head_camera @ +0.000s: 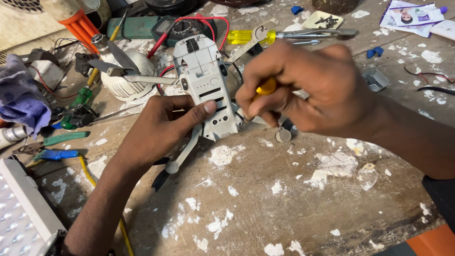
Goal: The person repairs a small white drone on a cluttered workbench, using a screwdriver to work on the drone body and removing its propellers by hand. They then connect an LED light panel to a power strip and touch multimeter probes to the panel to test it.
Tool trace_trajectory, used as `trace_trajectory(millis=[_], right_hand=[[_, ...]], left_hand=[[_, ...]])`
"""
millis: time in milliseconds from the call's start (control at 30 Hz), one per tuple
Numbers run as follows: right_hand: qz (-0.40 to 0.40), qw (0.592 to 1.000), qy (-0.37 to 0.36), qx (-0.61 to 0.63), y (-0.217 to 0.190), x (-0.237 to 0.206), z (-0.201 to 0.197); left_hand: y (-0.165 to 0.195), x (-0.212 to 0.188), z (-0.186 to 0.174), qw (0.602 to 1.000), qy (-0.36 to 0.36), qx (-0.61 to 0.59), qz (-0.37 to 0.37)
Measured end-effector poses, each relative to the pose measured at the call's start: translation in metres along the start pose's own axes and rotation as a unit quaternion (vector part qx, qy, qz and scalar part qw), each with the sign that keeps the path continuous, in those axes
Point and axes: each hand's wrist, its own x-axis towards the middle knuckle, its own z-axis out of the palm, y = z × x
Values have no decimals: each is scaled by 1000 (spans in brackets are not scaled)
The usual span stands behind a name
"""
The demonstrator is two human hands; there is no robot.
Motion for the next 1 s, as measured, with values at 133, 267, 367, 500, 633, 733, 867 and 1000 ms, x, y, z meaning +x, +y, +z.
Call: trace_trajectory(millis=[133,267,367,500,633,733,867,1000], right_hand=[[17,1000,-19,-6,-4,-10,4],[13,1000,-20,-16,-5,-10,4],[25,999,-22,-14,-9,-9,2],[19,1000,-16,-11,-14,-9,3],[-12,999,-20,-43,-13,-4,3],[-19,998,-22,-56,-15,-3,2],[-32,996,-19,-75,-14,-5,3],[-42,997,-18,-59,-11,-9,6]], left_hand=[[-2,-1,-1,1000,-6,-15,9],[-4,1,-2,1000,-5,-7,15],[-5,1,-1,1000,-6,-13,18],[-5,1,-1,1000,-6,-19,21],[-4,1,-1,1000,-6,-5,-2],[-3,1,-2,1000,-7,-8,9],[-2,1,-2,1000,-6,-6,8],[-2,0,-2,1000,-6,-3,7]])
